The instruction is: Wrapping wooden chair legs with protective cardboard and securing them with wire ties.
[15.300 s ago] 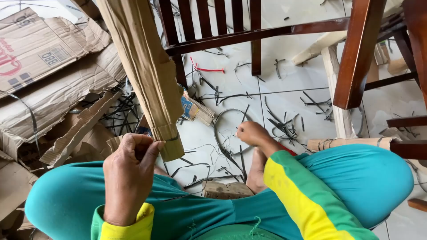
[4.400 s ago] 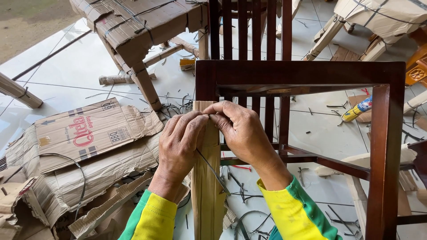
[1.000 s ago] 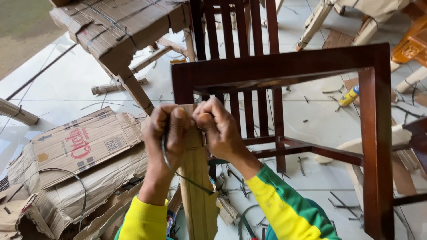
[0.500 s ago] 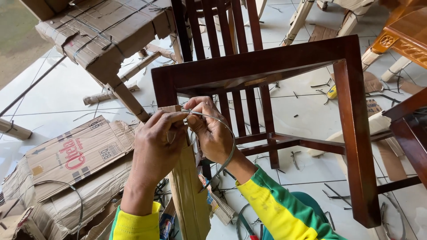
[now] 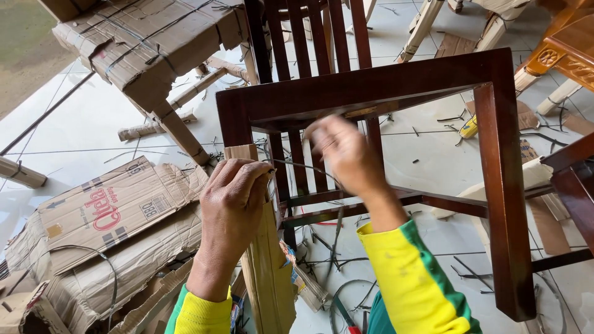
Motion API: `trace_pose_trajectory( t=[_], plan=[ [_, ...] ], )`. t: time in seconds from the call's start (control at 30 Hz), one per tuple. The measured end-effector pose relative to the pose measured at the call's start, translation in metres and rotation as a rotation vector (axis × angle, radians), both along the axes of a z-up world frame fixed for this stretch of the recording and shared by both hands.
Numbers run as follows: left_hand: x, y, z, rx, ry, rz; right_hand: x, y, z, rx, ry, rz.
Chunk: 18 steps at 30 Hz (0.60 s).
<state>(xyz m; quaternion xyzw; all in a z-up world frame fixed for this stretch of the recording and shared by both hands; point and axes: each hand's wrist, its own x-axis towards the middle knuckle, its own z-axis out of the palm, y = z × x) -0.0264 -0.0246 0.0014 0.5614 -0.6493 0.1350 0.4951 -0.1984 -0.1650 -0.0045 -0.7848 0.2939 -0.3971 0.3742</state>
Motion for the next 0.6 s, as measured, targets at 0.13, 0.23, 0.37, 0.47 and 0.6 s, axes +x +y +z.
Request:
trace_pose_trajectory(
  t=[0.13,0.23,0.37,0.47,0.6],
  plan=[
    [0.0,0.001,0.002,-0.002,-0.013,0.004,-0.011,0.012,0.028,0.067,-0.258,0.02],
    [0.001,-0.001,0.002,0.019,-0.004,-0.006,0.009,0.032,0.027,-0.121,-0.265,0.281],
    [0.002,0.002,0.001,0.052,0.059,0.005,0.035,0.056,0.019,-0.114,-0.191,0.307],
    [-0.001,0.004,0.009,0.065,0.12,0.002,0.045,0.057,0.01,-0.001,-0.27,0.277],
    [-0.004,0.005,0.015,0.09,0.205,0.002,0.048,0.054,0.004,0.255,-0.396,0.287]
  ],
)
